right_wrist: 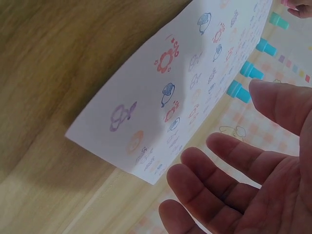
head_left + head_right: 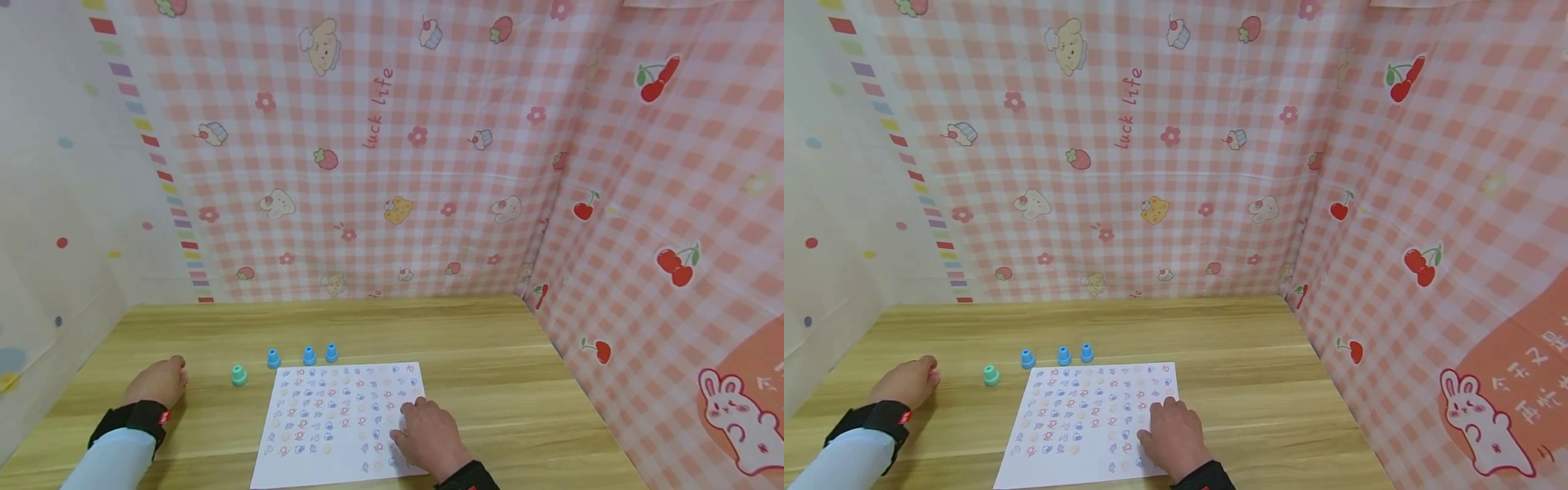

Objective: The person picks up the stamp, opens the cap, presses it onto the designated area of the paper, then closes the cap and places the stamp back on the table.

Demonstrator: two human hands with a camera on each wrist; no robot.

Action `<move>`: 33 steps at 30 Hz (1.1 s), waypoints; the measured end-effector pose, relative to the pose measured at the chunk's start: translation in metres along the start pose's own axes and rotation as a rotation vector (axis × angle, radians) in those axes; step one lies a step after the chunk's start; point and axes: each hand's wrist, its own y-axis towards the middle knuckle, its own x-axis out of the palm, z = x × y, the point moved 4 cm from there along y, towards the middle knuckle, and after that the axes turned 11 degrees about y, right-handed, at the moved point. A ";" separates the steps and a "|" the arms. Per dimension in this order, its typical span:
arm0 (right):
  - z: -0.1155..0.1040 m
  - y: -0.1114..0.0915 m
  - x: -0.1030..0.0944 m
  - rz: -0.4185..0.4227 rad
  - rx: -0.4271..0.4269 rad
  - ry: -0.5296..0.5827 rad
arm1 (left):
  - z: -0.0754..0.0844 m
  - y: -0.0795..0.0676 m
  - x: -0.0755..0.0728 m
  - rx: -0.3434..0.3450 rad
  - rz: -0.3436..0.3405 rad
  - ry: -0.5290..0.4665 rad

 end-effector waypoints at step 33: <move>-0.004 0.004 0.003 -0.023 0.006 -0.004 | 0.037 0.004 -0.029 -0.073 0.072 0.007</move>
